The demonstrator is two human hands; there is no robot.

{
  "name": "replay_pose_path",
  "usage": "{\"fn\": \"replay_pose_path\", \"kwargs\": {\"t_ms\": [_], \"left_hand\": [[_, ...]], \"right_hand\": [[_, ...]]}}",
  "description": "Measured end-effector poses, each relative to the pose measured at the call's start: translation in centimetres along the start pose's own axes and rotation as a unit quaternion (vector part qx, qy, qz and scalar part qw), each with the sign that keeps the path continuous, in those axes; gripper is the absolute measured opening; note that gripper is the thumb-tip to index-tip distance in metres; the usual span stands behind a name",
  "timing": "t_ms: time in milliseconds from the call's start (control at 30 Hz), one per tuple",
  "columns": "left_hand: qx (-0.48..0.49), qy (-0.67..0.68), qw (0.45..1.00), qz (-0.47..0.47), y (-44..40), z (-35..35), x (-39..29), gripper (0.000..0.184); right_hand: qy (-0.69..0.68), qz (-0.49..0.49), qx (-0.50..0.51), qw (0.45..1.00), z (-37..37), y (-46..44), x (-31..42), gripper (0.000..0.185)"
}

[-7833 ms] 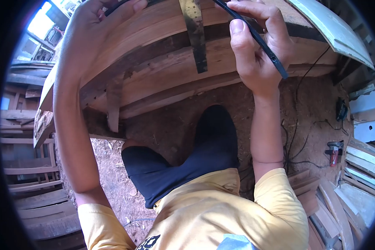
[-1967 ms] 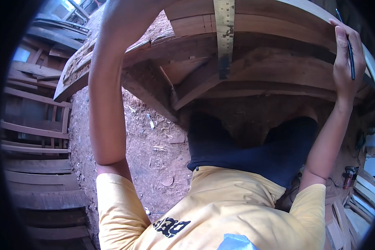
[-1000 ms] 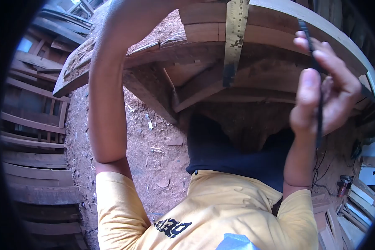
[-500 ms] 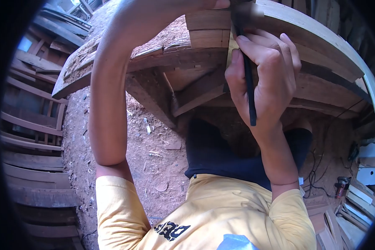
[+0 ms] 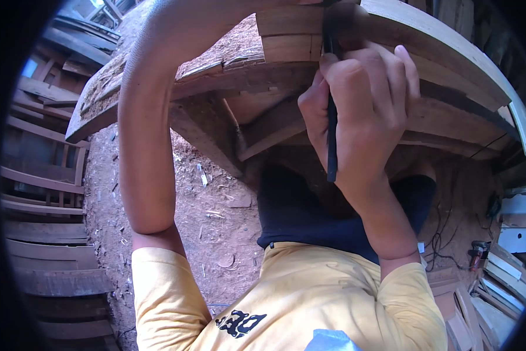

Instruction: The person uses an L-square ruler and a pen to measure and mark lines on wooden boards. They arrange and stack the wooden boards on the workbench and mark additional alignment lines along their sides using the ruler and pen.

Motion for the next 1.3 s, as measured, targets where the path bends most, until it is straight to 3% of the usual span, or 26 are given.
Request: {"fn": "replay_pose_path", "kwargs": {"t_ms": [167, 267, 500, 567, 667, 933, 1067, 1133, 1300], "left_hand": [[0.016, 0.033, 0.999, -0.036, -0.1, -0.1, 0.0, 0.025], [0.020, 0.042, 0.999, -0.012, -0.1, 0.0, -0.2, 0.025], [0.061, 0.057, 0.996, 0.033, -0.4, 0.4, 0.4, 0.026], [0.066, 0.060, 0.995, 0.045, -0.9, 0.3, 1.4, 0.027], [0.080, 0.091, 0.991, -0.058, -1.2, 0.4, 1.5, 0.028], [0.084, 0.067, 0.994, -0.010, -0.9, 0.8, 1.3, 0.028], [0.079, 0.100, 0.991, -0.037, -0.8, 0.7, 0.9, 0.028], [0.084, 0.079, 0.992, 0.053, -0.5, 0.8, 0.4, 0.028], [0.088, 0.085, 0.992, 0.019, -0.9, 0.8, 1.7, 0.028]], "right_hand": [[-0.019, -0.028, 0.038, 0.999, -0.1, 0.1, 0.3, 0.015], [-0.031, -0.055, 0.045, 0.997, 0.0, 0.2, -0.2, 0.012], [-0.128, -0.050, -0.021, 0.990, 1.1, 1.8, -1.3, 0.014], [-0.125, -0.052, -0.010, 0.991, 1.2, 1.8, -1.4, 0.015], [-0.123, -0.049, -0.011, 0.991, 1.0, 1.8, -1.4, 0.015], [-0.125, -0.035, -0.022, 0.991, 0.8, 1.2, -1.0, 0.016], [-0.118, -0.028, -0.033, 0.992, -0.1, 0.6, -0.7, 0.018], [-0.088, -0.014, -0.043, 0.995, -0.4, 0.1, -0.5, 0.019], [-0.052, -0.008, -0.042, 0.998, -0.7, -0.3, -0.6, 0.020]]}}
Point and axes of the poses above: each hand's wrist, its own y-axis away from the middle knuckle, its own z-axis out of the back of the hand, x = y × z, the point moved 8 cm from there along -y, towards the middle knuckle, and after that the axes turned 10 degrees about z, right-handed, at the moved point
